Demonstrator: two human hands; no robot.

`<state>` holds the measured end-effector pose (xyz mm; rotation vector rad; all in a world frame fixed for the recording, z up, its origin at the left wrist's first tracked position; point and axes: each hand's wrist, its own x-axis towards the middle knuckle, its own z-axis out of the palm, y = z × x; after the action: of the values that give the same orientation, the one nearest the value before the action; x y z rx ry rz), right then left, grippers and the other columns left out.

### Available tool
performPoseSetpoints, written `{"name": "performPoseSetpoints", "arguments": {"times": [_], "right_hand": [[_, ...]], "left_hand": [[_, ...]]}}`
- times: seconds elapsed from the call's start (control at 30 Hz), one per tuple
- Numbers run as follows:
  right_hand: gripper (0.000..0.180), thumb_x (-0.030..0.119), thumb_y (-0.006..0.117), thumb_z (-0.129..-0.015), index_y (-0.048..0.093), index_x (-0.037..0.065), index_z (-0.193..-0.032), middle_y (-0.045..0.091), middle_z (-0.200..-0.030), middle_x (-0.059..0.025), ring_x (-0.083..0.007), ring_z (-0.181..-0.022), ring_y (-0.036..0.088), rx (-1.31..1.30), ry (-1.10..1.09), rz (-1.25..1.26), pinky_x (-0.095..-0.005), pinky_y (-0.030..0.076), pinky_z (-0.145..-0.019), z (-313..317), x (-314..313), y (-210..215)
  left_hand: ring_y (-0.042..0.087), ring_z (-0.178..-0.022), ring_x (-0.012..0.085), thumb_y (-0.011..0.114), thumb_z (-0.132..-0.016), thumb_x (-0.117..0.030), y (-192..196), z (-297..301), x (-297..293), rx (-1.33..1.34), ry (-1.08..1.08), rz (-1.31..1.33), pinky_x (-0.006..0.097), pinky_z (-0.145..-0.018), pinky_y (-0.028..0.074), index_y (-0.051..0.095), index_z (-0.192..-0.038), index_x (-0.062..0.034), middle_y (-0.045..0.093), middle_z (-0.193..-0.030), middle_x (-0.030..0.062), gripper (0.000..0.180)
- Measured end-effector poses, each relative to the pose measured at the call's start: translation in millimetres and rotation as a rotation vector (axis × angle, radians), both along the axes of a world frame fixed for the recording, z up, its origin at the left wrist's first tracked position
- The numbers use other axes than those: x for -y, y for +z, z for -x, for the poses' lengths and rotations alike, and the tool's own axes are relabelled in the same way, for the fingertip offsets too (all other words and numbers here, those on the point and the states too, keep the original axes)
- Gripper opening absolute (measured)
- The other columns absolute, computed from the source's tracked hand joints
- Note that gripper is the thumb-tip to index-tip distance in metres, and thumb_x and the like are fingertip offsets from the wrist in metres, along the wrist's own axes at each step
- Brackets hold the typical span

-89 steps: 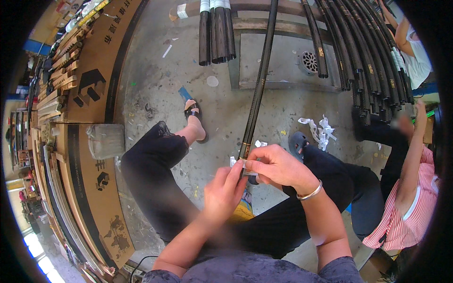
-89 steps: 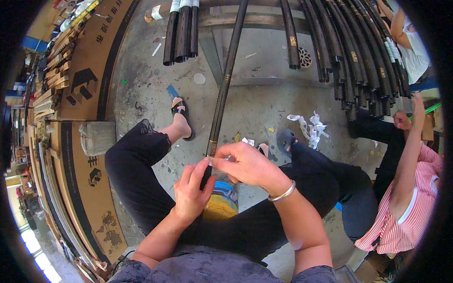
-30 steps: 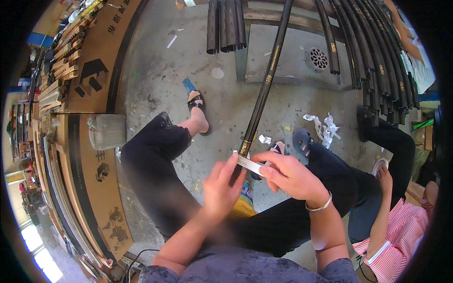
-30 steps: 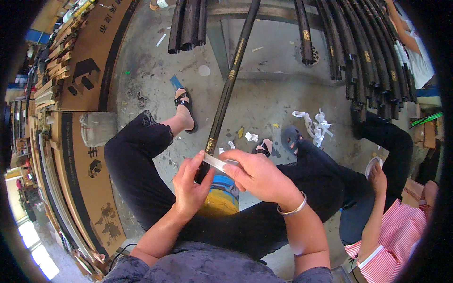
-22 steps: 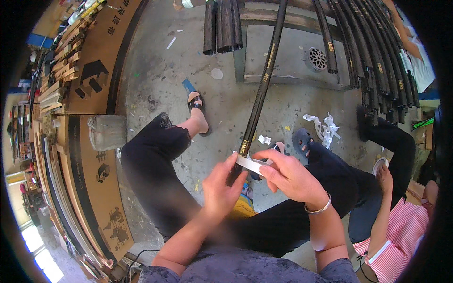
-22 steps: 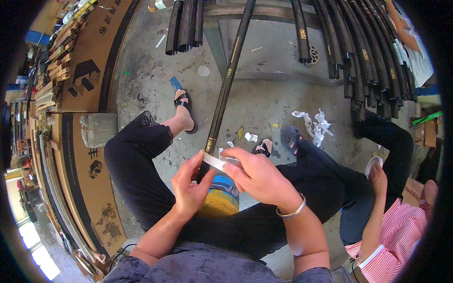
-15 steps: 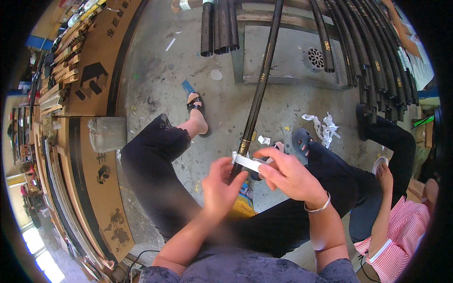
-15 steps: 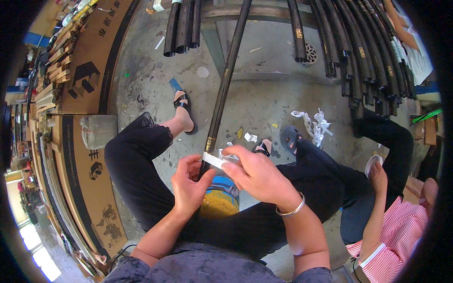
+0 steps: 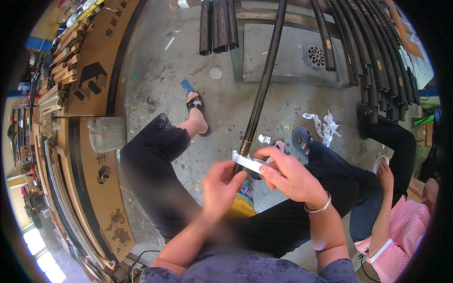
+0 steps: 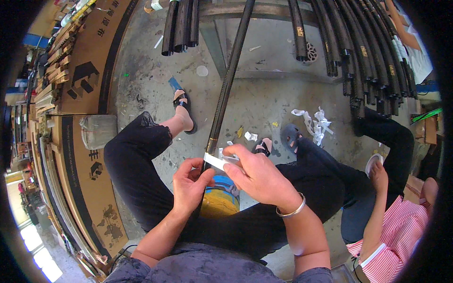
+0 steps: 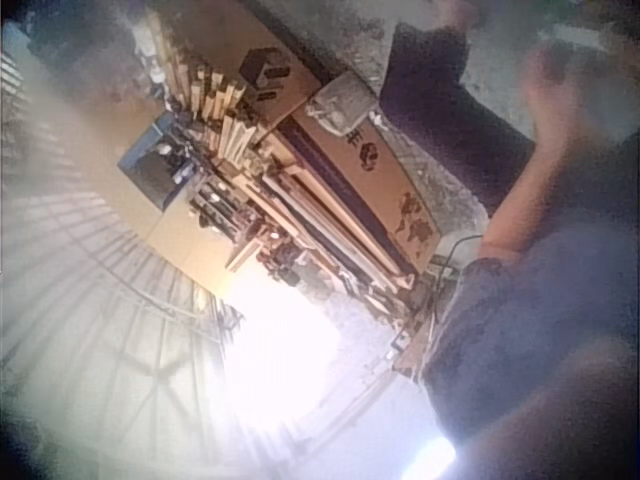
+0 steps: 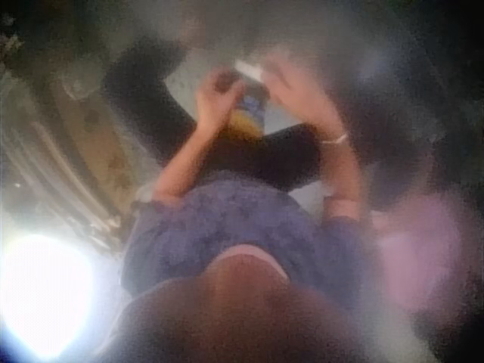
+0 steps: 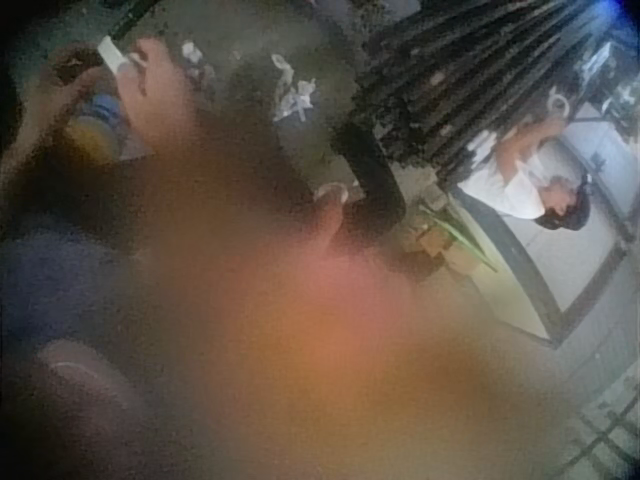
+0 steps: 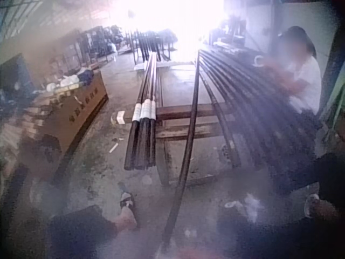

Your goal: The person wraps white tape around the ends of long black poles, picking up one pole at a time from a rack, applying a strip of tape by hand, and smoothing it down before returning the pole to the group.

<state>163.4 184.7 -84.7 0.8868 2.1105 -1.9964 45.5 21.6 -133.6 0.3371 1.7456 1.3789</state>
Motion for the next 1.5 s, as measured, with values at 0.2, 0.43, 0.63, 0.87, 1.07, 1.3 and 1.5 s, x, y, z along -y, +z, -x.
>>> {"name": "performPoseSetpoints", "arguments": {"times": [0.2,0.43,0.63,0.87,1.07,1.3,1.5], "right_hand": [[0.029,0.018,0.055,-0.096,0.049,0.000,-0.117,0.064,-0.065,-0.0152,-0.0256,-0.060,0.065,0.013,0.002,0.001,-0.0361,0.047,-0.058,0,-1,-2],[0.029,0.018,0.056,-0.096,0.049,0.000,-0.117,0.064,-0.065,-0.0154,-0.0257,-0.058,0.064,-0.001,0.004,0.004,-0.0361,0.047,-0.056,1,-2,0],[0.029,0.018,0.058,-0.095,0.050,0.001,-0.116,0.063,-0.065,-0.0167,-0.0295,-0.059,0.064,-0.019,0.021,-0.011,-0.0376,0.046,-0.056,1,0,5],[0.030,0.019,0.060,-0.093,0.051,0.001,-0.116,0.061,-0.064,-0.0181,-0.0338,-0.061,0.063,-0.047,0.028,-0.088,-0.0396,0.045,-0.057,0,1,4],[0.028,0.008,0.054,-0.095,0.048,-0.001,-0.120,0.053,-0.061,-0.0034,-0.0103,-0.056,0.049,-0.050,0.033,-0.040,-0.0279,0.039,-0.053,-2,0,-3],[0.029,0.019,0.060,-0.094,0.051,0.002,-0.115,0.062,-0.066,-0.0185,-0.0335,-0.063,0.064,-0.010,0.018,-0.051,-0.0393,0.046,-0.058,-2,-1,-3],[0.029,0.019,0.060,-0.094,0.051,0.002,-0.114,0.062,-0.066,-0.0189,-0.0332,-0.062,0.064,0.001,0.017,-0.053,-0.0388,0.046,-0.057,-2,-1,-5]], "left_hand": [[0.066,-0.072,0.0134,0.067,-0.088,-0.002,6,2,-3,0.057,0.020,0.039,0.025,-0.065,0.054,0.058,-0.105,0.0036,0.064,-0.089,0.0067,0.020],[0.066,-0.071,0.0126,0.066,-0.089,-0.003,0,2,0,0.055,0.020,0.034,0.025,-0.067,0.053,0.058,-0.103,0.0033,0.066,-0.086,0.0072,0.017],[0.064,-0.070,0.0115,0.067,-0.088,-0.004,-1,0,-3,0.001,0.014,0.082,0.026,-0.064,0.054,0.056,-0.101,0.0026,0.065,-0.086,0.0074,0.018],[0.062,-0.070,0.0118,0.069,-0.086,-0.003,-9,-2,-1,-0.083,-0.007,0.074,0.026,-0.061,0.054,0.055,-0.100,0.0025,0.063,-0.086,0.0079,0.020],[0.063,-0.069,0.0133,0.069,-0.086,-0.004,-2,-1,-4,0.000,0.017,0.068,0.027,-0.059,0.054,0.056,-0.100,0.0037,0.063,-0.087,0.0089,0.020],[0.064,-0.070,0.0124,0.065,-0.090,-0.005,-2,0,-2,0.049,-0.003,0.082,0.025,-0.065,0.052,0.057,-0.104,0.0034,0.064,-0.088,0.0067,0.018],[0.065,-0.071,0.0125,0.063,-0.092,-0.006,-3,-1,0,0.111,0.006,0.079,0.025,-0.068,0.052,0.058,-0.107,0.0042,0.065,-0.089,0.0074,0.019]]}}
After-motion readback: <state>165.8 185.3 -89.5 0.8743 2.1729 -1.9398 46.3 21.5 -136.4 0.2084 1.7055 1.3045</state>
